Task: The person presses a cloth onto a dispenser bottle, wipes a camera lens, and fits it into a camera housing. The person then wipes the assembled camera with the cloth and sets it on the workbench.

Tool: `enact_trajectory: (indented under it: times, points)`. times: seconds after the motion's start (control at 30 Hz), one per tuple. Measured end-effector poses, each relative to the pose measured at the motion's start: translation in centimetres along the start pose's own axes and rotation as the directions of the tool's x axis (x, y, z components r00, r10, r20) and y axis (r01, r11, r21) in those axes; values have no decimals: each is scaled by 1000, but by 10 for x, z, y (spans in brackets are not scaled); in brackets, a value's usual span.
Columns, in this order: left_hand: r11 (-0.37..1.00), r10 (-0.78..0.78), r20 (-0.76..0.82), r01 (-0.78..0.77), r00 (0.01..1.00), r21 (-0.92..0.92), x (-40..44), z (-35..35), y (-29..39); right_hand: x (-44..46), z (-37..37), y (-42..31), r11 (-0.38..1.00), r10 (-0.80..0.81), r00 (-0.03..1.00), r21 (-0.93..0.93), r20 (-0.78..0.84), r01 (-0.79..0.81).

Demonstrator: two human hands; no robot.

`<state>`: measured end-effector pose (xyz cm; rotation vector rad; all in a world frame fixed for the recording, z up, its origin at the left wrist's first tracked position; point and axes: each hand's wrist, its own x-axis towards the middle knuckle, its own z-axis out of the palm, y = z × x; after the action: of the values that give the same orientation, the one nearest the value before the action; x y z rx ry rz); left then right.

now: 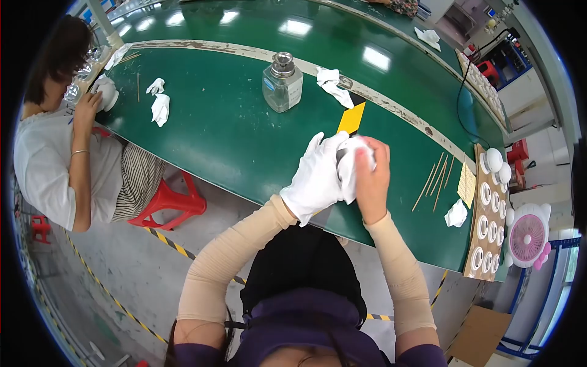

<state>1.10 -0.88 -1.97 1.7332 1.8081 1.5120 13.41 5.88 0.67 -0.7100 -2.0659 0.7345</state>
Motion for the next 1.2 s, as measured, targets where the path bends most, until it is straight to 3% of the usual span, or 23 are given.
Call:
enact_trajectory:
  times: [0.07, 0.13, 0.2, 0.27, 0.47, 0.53, 0.6, 0.67, 0.73, 0.8, 0.83, 1.0, 1.1, 1.13, 1.2]
  points:
    - [998, 8, -18, -7, 1000, 55, 0, -3, 7, 5, -7, 11, 933, 257, 961, 235, 99, -273]
    - [997, 8, -30, -5, 1000, 78, 1, -2, 9, -4, -9, 14, 909, 278, 953, 288, 120, -301]
    - [999, 26, -18, -25, 1000, 44, 2, -4, 6, -13, -12, 12, 822, 238, 960, 496, 148, -280]
    - [999, 50, 19, -50, 999, -15, -2, -5, 1, -20, -6, 7, 988, 11, 994, 152, 112, -28]
    - [996, 66, 3, -67, 998, 55, -3, 2, -3, -2, 3, -2, 992, 84, 996, 98, -12, -83]
    - [999, -12, -11, 12, 1000, 31, -1, -2, 7, 5, 6, 5, 901, 335, 942, 302, -22, -313]
    - [998, -13, 14, 12, 1000, 54, 1, -5, 7, 8, 8, 13, 904, 314, 946, 327, -77, -274]
    - [997, -10, 78, 4, 997, 82, 2, -6, 1, 10, 6, 19, 797, 388, 922, 508, -15, -327]
    - [996, -29, 87, 21, 996, 89, 2, -9, 3, 10, 4, 22, 774, 413, 911, 527, 1, -351]
    - [990, 87, 110, -99, 990, 105, 4, -13, 4, 9, 2, 21, 482, 525, 840, 766, 137, -427]
    - [988, 103, 115, -115, 988, 104, 4, -16, 5, 4, 0, 25, 476, 515, 844, 768, 151, -428]
    - [984, 38, 102, -55, 994, 170, 2, -19, 11, -13, -14, 7, 598, 478, 861, 655, 172, -463]
    - [983, 68, 111, -86, 991, 165, 1, -18, 7, -15, -22, -9, 887, 226, 955, 364, 194, -284]
    - [981, 89, 104, -106, 991, 161, -2, -17, 3, -17, -18, -9, 987, 40, 985, 146, 167, -65]
    - [980, 110, 105, -125, 988, 156, -5, -15, -1, -18, -13, -15, 992, 61, 985, 100, 159, -78]
